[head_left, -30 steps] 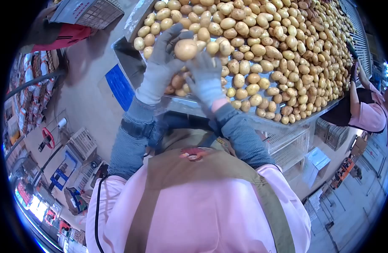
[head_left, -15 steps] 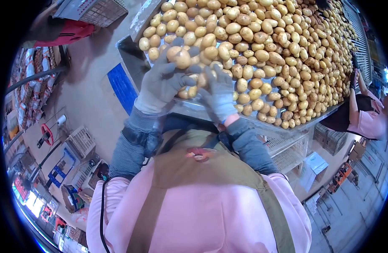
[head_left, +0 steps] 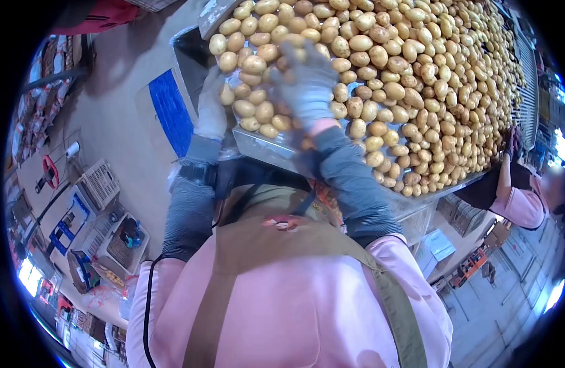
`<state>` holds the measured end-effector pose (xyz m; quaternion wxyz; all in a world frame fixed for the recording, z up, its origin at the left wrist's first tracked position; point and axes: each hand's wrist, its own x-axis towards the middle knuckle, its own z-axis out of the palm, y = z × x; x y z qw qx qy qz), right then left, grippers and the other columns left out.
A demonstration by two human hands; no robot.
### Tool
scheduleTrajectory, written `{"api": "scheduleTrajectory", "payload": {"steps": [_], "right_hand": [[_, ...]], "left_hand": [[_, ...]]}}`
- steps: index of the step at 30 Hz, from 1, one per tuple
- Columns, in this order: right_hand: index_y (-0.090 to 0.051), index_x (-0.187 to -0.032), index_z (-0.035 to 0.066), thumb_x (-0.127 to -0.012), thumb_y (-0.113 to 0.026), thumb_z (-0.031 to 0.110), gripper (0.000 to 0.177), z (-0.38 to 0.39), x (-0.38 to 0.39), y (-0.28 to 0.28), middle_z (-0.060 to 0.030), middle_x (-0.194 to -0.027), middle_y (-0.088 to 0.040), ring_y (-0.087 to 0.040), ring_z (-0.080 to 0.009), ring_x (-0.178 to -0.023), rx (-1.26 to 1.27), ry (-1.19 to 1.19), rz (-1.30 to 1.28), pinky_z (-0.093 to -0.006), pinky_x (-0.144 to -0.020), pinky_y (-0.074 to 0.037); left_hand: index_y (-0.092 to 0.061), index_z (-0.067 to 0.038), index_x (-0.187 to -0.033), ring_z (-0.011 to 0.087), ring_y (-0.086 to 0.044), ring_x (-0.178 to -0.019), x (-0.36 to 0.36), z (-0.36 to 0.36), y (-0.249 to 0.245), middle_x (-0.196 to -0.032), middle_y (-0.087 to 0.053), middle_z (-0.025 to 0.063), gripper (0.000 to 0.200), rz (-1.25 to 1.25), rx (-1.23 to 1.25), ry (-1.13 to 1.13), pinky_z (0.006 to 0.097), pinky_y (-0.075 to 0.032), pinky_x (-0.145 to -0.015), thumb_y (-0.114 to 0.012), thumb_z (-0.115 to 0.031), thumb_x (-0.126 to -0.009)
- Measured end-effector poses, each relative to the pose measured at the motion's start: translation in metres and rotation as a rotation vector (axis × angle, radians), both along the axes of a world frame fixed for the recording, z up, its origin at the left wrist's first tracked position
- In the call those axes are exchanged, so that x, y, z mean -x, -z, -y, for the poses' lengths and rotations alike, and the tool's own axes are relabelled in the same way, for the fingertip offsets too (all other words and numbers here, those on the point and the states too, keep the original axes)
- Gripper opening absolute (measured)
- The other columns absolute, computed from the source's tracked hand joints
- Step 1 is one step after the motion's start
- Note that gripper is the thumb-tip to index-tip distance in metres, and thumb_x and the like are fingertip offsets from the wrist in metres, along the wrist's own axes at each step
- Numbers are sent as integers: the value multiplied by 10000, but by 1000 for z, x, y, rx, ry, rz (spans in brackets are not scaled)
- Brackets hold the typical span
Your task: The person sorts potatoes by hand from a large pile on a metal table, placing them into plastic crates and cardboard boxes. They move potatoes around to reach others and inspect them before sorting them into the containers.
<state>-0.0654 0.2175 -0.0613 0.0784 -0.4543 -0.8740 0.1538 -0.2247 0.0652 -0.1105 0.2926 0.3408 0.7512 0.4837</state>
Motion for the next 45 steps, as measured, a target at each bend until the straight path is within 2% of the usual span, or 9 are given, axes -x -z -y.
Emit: {"api": "scheduleTrajectory", "payload": {"steps": [4, 8, 19, 23, 25, 26, 29, 33, 45], "right_hand": [[-614, -1246, 249, -798, -728, 405, 488, 60, 37, 0, -91, -1412, -485, -502, -335, -1253, 17, -350, -130, -511, -955, -439], [-657, -1209, 212, -769, -758, 260, 455, 99, -31, 18, -114, -1341, -541, -563, -340, -1167, 57, -427, -317, -491, -897, -480], [-636, -1292, 163, -860, -721, 280, 455, 14, 26, -2, -104, -1182, -607, -607, -293, -1071, 189, -551, -73, -432, -881, -502], [-617, -1350, 150, -967, -549, 478, 508, -91, 73, 28, -168, -1425, -560, -502, -451, -1276, -54, -277, -304, -583, -1085, -363], [-605, -1366, 154, -959, -567, 491, 530, -66, 86, -4, -155, -1467, -531, -481, -467, -1300, 131, -315, 1, -607, -1100, -331], [-615, -1336, 148, -939, -578, 510, 538, -40, 79, 20, -95, -1290, -615, -478, -322, -1317, -171, -407, -40, -540, -1072, -395], [-573, -1400, 124, -914, -607, 503, 617, 19, 16, 21, -91, -1455, -545, -398, -405, -1390, 23, -476, -179, -583, -1148, -280], [-553, -1418, 182, -890, -688, 335, 566, 79, -81, 4, -90, -1482, -509, -410, -332, -1414, 76, -302, -28, -625, -1127, -269], [-586, -1384, 238, -813, -740, 399, 613, 59, -55, -4, -29, -1475, -514, -450, -260, -1344, 47, -314, 61, -566, -1112, -286]], "left_hand": [[-502, -10, -1433, 191, -543, -1243, 9, -14, -11, -1367, -573, 98, 469, 1010, -65, -331, 328, -433, -1067, -504, -313, -1075], [-566, -25, -1375, 191, -568, -1210, 12, -4, -10, -1276, -623, 63, 432, 486, 97, -184, 308, -450, -1037, -558, -317, -1058], [-413, -75, -1526, 150, -541, -1257, 49, -32, -25, -1384, -569, 63, 585, 659, 59, -264, 297, -468, -1008, -453, -452, -1080], [-590, -47, -1325, 120, -565, -1079, 59, -64, -37, -1218, -619, 43, 558, 564, 136, -261, 277, -467, -934, -548, -517, -1027], [-625, -35, -1258, 116, -561, -1035, 59, -73, -29, -1165, -621, 36, 524, 515, 174, -345, 279, -464, -915, -596, -495, -1007], [-628, -30, -1243, 117, -560, -1025, 63, -77, -7, -1144, -621, 34, 504, 478, 212, -388, 279, -463, -914, -618, -472, -999], [-604, -4, -1255, 139, -621, -974, 60, -47, 30, -1050, -680, 83, 435, 286, 81, -330, 274, -510, -851, -686, -308, -955], [-559, -14, -1322, 183, -598, -1150, 30, -14, -27, -1268, -614, 111, 399, 631, 7, -239, 297, -502, -963, -635, -197, -975], [-307, -84, -1575, 326, -445, -1411, 4, 6, -13, -1519, -447, 211, 690, 102, 198, -16, 389, -359, -1171, -621, -256, -985]]}}
